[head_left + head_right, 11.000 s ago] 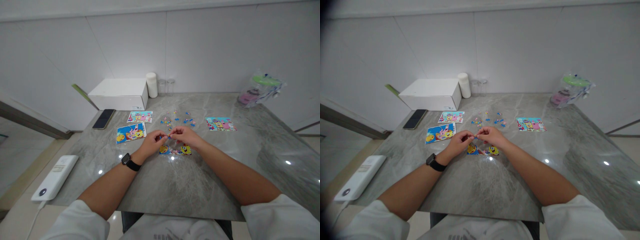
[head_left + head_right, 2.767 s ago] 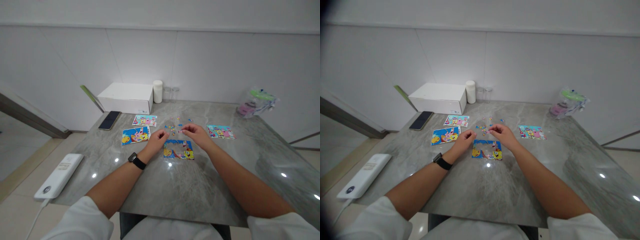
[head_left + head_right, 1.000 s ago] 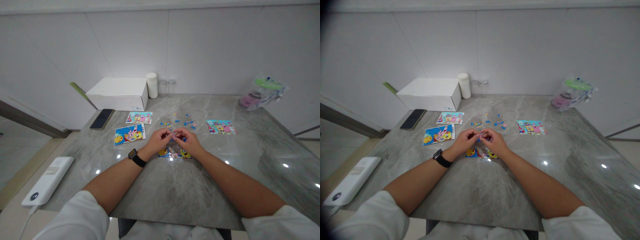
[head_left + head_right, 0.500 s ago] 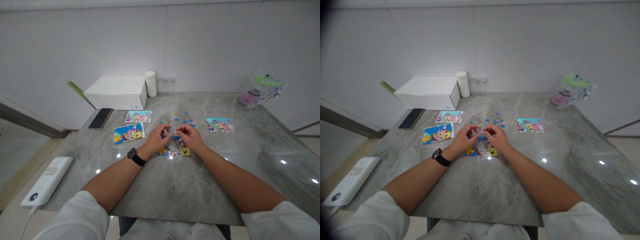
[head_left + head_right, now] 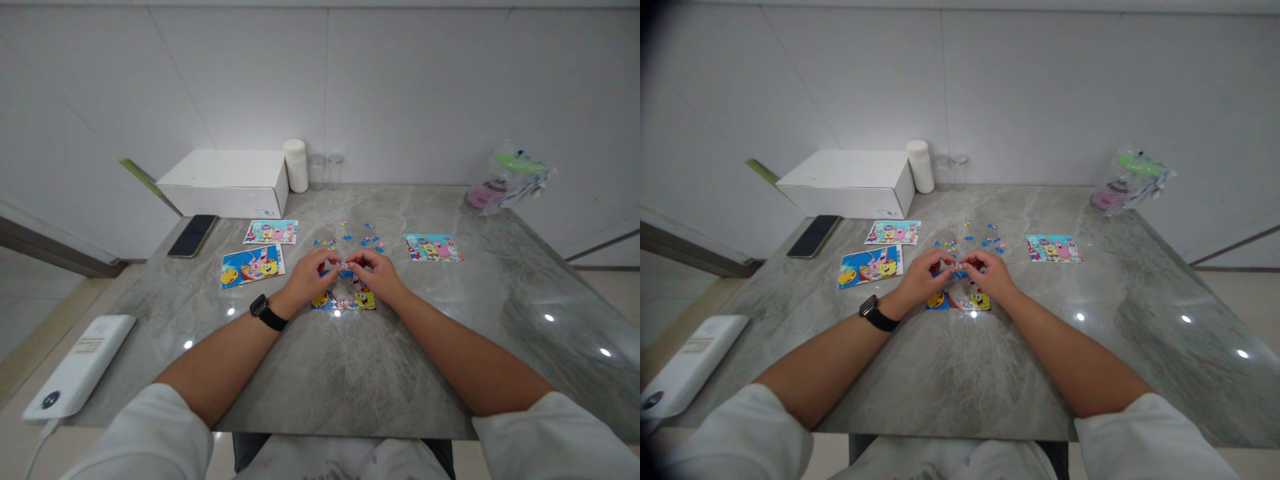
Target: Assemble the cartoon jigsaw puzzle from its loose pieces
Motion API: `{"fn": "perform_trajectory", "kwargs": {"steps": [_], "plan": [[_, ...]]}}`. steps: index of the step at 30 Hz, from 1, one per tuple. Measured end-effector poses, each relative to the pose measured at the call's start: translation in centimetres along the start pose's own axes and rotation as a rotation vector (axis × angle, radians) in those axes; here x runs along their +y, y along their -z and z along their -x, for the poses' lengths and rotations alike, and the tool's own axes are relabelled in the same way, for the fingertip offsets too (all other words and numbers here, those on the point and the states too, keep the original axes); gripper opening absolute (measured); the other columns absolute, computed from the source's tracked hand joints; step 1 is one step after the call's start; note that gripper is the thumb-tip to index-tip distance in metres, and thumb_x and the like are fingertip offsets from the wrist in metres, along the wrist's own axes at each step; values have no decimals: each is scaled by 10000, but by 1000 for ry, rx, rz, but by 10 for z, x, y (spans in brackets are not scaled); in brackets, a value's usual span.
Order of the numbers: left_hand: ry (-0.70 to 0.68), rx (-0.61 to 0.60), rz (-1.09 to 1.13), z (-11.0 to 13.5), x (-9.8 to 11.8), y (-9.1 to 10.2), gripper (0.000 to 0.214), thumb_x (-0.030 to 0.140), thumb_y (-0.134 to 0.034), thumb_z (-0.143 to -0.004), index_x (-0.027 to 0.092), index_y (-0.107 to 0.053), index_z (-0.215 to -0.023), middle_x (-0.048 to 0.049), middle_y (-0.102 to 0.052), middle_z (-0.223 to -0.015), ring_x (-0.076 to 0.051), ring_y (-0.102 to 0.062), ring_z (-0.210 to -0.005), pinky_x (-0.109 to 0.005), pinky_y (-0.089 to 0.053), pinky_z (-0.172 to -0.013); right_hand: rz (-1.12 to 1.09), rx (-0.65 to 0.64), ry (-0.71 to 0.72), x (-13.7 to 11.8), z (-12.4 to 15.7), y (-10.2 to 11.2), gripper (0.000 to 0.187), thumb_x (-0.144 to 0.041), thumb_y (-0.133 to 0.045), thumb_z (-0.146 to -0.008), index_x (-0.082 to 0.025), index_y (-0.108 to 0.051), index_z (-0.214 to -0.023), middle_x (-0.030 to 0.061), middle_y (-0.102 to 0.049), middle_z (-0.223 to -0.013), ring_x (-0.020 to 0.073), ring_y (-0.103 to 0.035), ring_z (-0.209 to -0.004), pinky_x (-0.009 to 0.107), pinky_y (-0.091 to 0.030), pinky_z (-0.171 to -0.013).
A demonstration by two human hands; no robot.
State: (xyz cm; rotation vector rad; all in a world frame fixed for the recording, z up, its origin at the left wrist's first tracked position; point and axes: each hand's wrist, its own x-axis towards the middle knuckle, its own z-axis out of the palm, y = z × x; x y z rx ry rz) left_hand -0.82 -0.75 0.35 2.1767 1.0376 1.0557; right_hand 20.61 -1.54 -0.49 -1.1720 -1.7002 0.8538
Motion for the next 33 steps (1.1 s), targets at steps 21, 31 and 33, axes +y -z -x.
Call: {"fn": "perform_trajectory", "kwargs": {"steps": [21, 31, 33], "plan": [[194, 45, -273, -7, -31, 11, 130, 274, -683, -897, 207, -744, -990, -50, -726, -965, -213, -651, -896, -346, -505, -817, 76, 171, 6, 15, -5, 11, 219, -378, -571, -966, -219, -721, -957, 27, -746, -840, 191, -671, -778, 317, -501, -748], [297, -36, -460, -5, -33, 12, 172, 340, -654, -909, 205, -754, -951, -85, -709, -967, -248, -654, -924, -371, -482, -826, 85, 165, 3, 19, -6, 12, 216, -380, -575, -966, -219, -718, -947, 29, -746, -838, 194, -669, -779, 316, -497, -743], [316, -36, -474, -5, -32, 12, 167, 331, -669, -895, 204, -751, -966, -89, -708, -992, -254, -654, -943, -377, -480, -846, 86, 157, 6, 18, -5, 11, 210, -374, -576, -966, -220, -716, -942, 29, -745, -843, 195, -673, -782, 318, -497, -745]]}}
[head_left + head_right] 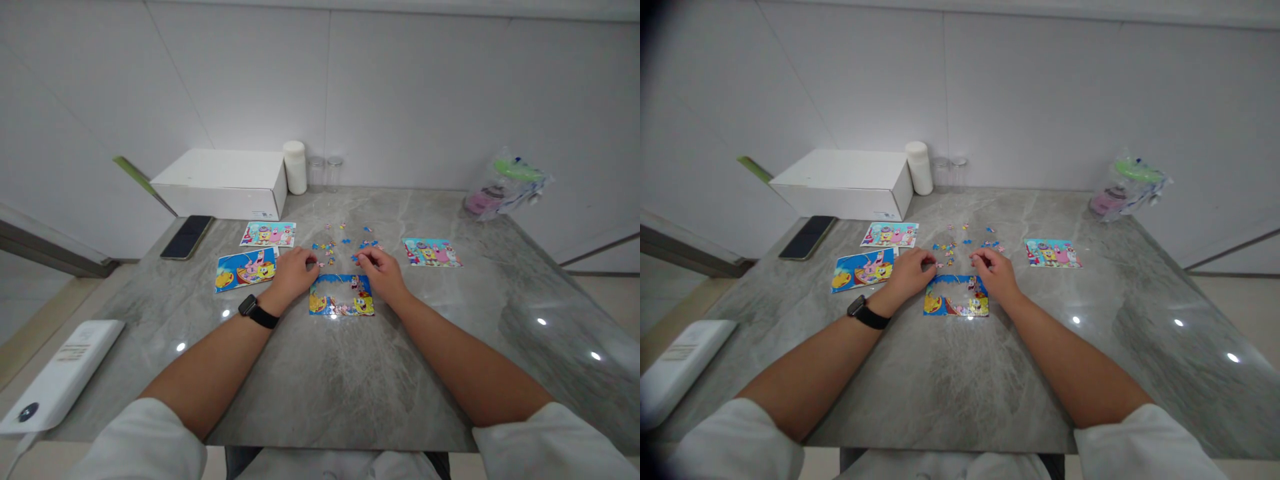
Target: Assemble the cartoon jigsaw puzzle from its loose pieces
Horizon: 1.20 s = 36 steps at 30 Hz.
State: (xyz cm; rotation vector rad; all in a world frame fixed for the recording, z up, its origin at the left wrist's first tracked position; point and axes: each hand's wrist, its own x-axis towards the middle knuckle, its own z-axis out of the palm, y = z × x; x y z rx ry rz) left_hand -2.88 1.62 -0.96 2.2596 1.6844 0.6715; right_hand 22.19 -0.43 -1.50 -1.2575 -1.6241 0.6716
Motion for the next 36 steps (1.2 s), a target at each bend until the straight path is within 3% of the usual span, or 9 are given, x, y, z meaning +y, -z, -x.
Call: {"fn": "perform_trajectory", "kwargs": {"steps": [6, 19, 25, 31, 36], "plan": [[-12, -6, 1, 1, -2, -2, 205, 335, -668, -908, 253, -765, -1069, -67, -701, -977, -256, -655, -943, -376, -465, -825, 35, -4, 5, -3, 1, 0, 211, -370, -579, -954, -223, -729, -931, 25, -742, -820, 197, -666, -764, 317, -497, -730], [14, -28, 9, -2, -3, -1, 145, 327, -669, -892, 230, -764, -941, -67, -703, -972, -245, -656, -942, -369, -478, -836, 4, 13, -9, -6, 1, 1, 214, -383, -586, -953, -218, -720, -929, 20, -736, -808, 186, -662, -755, 307, -512, -731], [-53, 104, 159, -3, 0, 0, 151, 278, -589, -927, 214, -721, -963, -50, -706, -937, -209, -643, -873, -344, -478, -830, 33, 6, -10, -6, 3, 0, 231, -404, -582, -958, -225, -726, -933, 28, -743, -820, 198, -668, -772, 322, -524, -747], [-137, 78, 396, 3, 6, 4, 476, 454, -416, -1045, 200, -531, -659, -11, -564, -671, -162, -539, -681, -301, -396, -662, -4, 66, -41, -15, -7, 14, 241, -430, -602, -930, -233, -718, -1006, 32, -740, -854, 195, -663, -764, 335, -528, -749], [-90, 103, 553, 6, 6, 2, 615, 522, -338, -1066, 199, -431, -552, 9, -451, -548, -134, -452, -560, -304, -338, -603, 52, 127, -24, -12, -31, 41, 279, -449, -660, -900, -234, -726, -1063, 47, -747, -927, 198, -663, -790, 335, -529, -737]]}}
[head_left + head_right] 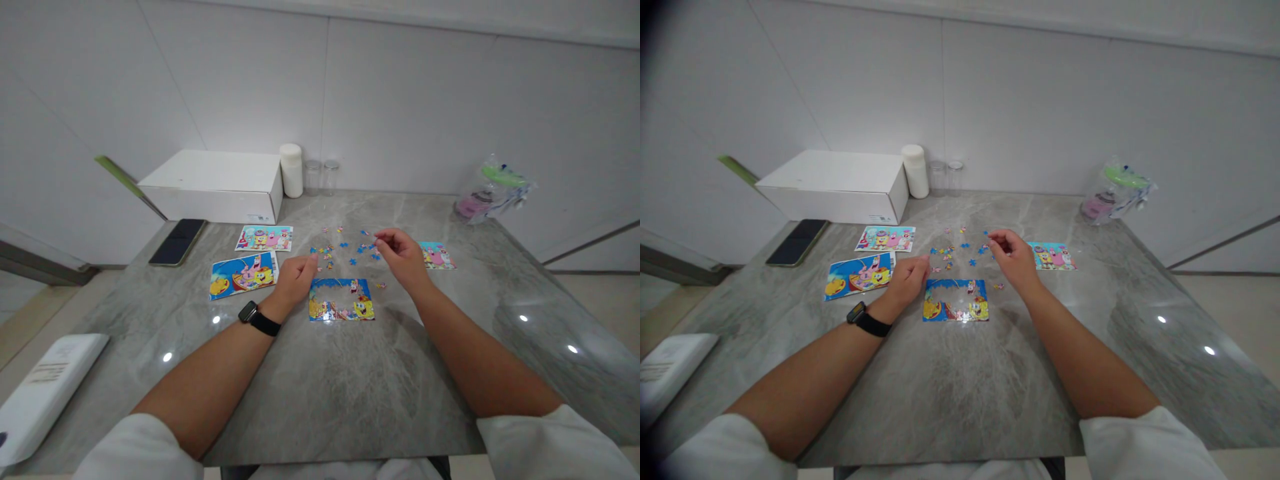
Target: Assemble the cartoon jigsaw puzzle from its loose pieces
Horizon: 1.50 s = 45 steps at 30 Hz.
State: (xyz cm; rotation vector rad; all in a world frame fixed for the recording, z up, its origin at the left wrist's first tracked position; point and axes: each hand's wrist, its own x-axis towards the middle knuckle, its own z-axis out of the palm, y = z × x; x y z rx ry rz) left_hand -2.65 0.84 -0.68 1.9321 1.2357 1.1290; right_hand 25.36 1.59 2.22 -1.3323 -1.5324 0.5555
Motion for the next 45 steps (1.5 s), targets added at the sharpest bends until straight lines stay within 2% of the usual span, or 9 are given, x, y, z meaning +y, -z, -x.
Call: {"fn": "perform_trajectory", "kwargs": {"steps": [3, 6, 10, 14, 19, 25, 32, 39, 45], "plan": [[28, 8, 60, 0, -1, -1, 638, 518, -311, -1076, 199, -437, -539, 13, -440, -523, -130, -451, -543, -302, -346, -608, 131, -31, 3, 14, -25, 6, 257, -412, -670, -895, -217, -746, -1045, 58, -752, -923, 202, -672, -805, 333, -534, -734], [44, 19, 84, -2, -3, -3, 633, 517, -316, -1075, 201, -411, -535, 16, -414, -516, -128, -430, -535, -301, -340, -602, 357, -225, 61, 30, -56, -1, 193, -301, -679, -891, -211, -770, -1036, 71, -775, -950, 210, -692, -834, 340, -535, -775], [64, 34, 53, -3, -3, -3, 630, 554, -357, -1053, 203, -377, -531, 17, -376, -512, -127, -392, -528, -301, -312, -578, 648, -470, 182, 41, -99, -29, 270, -210, -680, -901, -184, -788, -1148, 130, -779, -1104, 250, -702, -933, 368, -521, -866], [66, 34, 55, -3, 1, -1, 619, 551, -354, -1046, 201, -388, -537, 15, -396, -522, -126, -400, -538, -302, -316, -584, 772, -573, 290, 46, -127, -62, 368, -134, -636, -915, -197, -781, -1247, 156, -748, -1239, 275, -686, -1069, 367, -492, -958], [84, 31, 58, -4, 4, 0, 609, 551, -354, -1039, 204, -411, -543, 14, -432, -528, -132, -442, -552, -296, -333, -580, 790, -618, 306, 53, -142, -80, 247, -132, -689, -878, -211, -831, -1065, 132, -770, -1129, 249, -681, -1023, 337, -476, -941], [90, -3, 51, -4, 3, -2, 635, 520, -361, -1050, 196, -486, -518, 10, -503, -514, -135, -510, -538, -300, -388, -621, 787, -655, 206, 59, -149, -75, 107, -103, -786, -724, -198, -791, -772, 96, -780, -870, 231, -674, -819, 326, -471, -796], [42, -4, 31, -4, 8, 1, 523, 465, -398, -1054, 193, -718, -742, -19, -710, -736, -177, -653, -744, -299, -463, -740, 675, -579, 151, 45, -124, -61, 82, -156, -771, -719, -218, -730, -753, 26, -742, -754, 171, -622, -689, 292, -453, -697], [29, -16, 41, -4, 8, -2, 312, 462, -537, -1001, 199, -696, -946, 5, -656, -768, -158, -578, -711, -270, -436, -660, -120, -438, -137, 1, -50, -34, 216, -362, -771, -733, -213, -675, -857, -1, -722, -758, 157, -629, -669, 297, -506, -660], [25, -60, 82, 4, 13, -11, 274, 443, -583, -981, 198, -705, -997, 17, -611, -752, -137, -546, -683, -253, -425, -639, -329, -318, -250, -22, 18, -29, 325, -440, -833, -713, -221, -660, -880, 8, -729, -778, 164, -654, -694, 308, -525, -661]]}}
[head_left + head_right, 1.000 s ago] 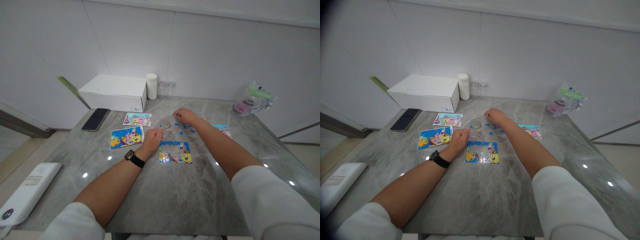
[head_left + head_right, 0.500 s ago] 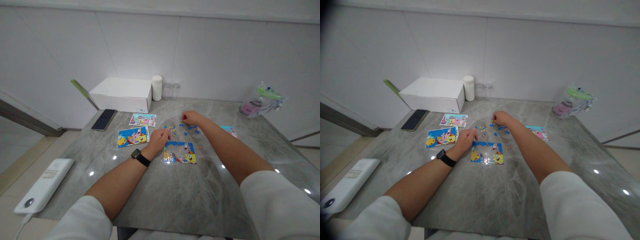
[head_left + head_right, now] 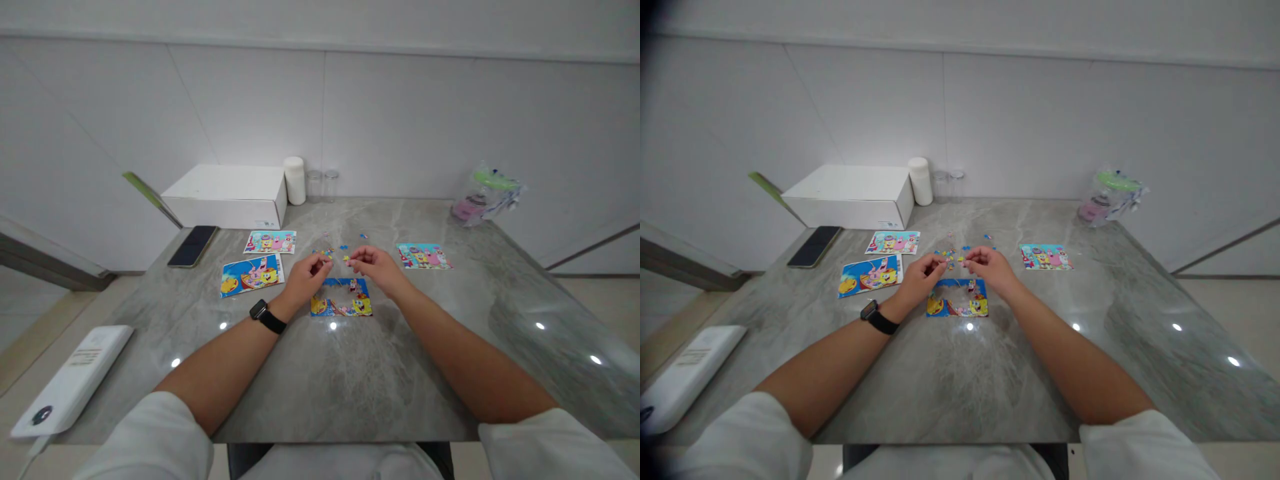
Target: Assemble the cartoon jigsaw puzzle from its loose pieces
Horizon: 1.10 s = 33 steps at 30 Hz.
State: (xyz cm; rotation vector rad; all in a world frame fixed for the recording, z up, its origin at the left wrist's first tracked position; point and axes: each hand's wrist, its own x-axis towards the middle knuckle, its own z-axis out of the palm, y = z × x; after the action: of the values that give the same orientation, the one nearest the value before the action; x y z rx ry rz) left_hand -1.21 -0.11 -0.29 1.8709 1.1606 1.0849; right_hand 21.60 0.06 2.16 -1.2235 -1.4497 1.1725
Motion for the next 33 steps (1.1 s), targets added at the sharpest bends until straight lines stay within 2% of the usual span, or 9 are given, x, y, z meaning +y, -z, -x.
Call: {"fn": "perform_trajectory", "kwargs": {"steps": [4, 8, 16, 20, 23, 27, 33], "plan": [[-28, -46, 28, 5, 9, -3, 268, 430, -582, -986, 196, -703, -1036, 19, -604, -749, -134, -546, -682, -254, -433, -650, -67, 34, 1, 9, 14, -10, 362, -437, -851, -697, -225, -657, -918, 1, -727, -764, 167, -667, -696, 307, -532, -673], [-30, -102, 13, 6, 15, -3, 296, 449, -578, -987, 186, -709, -956, 2, -640, -764, -141, -560, -702, -262, -442, -665, -76, -10, 4, 16, 14, -17, 369, -445, -848, -716, -225, -660, -945, 3, -736, -768, 169, -671, -694, 302, -523, -664], [23, -93, 37, 3, 9, -5, 293, 432, -591, -973, 167, -693, -903, 7, -644, -757, -129, -553, -695, -242, -425, -648, -85, -75, -32, 23, 14, -24, 389, -470, -836, -732, -217, -655, -965, -13, -702, -744, 140, -608, -631, 260, -455, -577], [8, -118, 14, 3, 8, -5, 300, 419, -577, -986, 160, -697, -893, 15, -637, -743, -119, -544, -684, -233, -417, -650, -79, -108, -25, 22, 15, -20, 380, -451, -829, -735, -216, -657, -979, -9, -712, -764, 137, -608, -641, 250, -451, -575], [-3, -161, -16, 4, 9, -5, 307, 418, -572, -990, 159, -700, -884, 20, -637, -730, -110, -525, -659, -228, -394, -626, -24, -198, -31, 20, 14, -14, 352, -443, -795, -773, -209, -685, -1011, -1, -725, -783, 135, -603, -631, 252, -456, -573], [-19, -243, -92, 7, 14, -6, 311, 417, -573, -988, 160, -707, -876, 27, -643, -709, -99, -504, -618, -228, -363, -600, 113, -291, 3, 14, 12, -2, 271, -441, -735, -832, -190, -725, -934, 16, -733, -790, 147, -627, -672, 266, -487, -621], [-49, -306, -149, 10, 18, -10, 322, 420, -575, -988, 163, -745, -895, 20, -656, -698, -103, -513, -602, -240, -355, -599, 222, -400, -2, 5, 11, 9, 233, -402, -738, -827, -185, -725, -909, 19, -746, -781, 158, -656, -702, 273, -510, -659]]}}
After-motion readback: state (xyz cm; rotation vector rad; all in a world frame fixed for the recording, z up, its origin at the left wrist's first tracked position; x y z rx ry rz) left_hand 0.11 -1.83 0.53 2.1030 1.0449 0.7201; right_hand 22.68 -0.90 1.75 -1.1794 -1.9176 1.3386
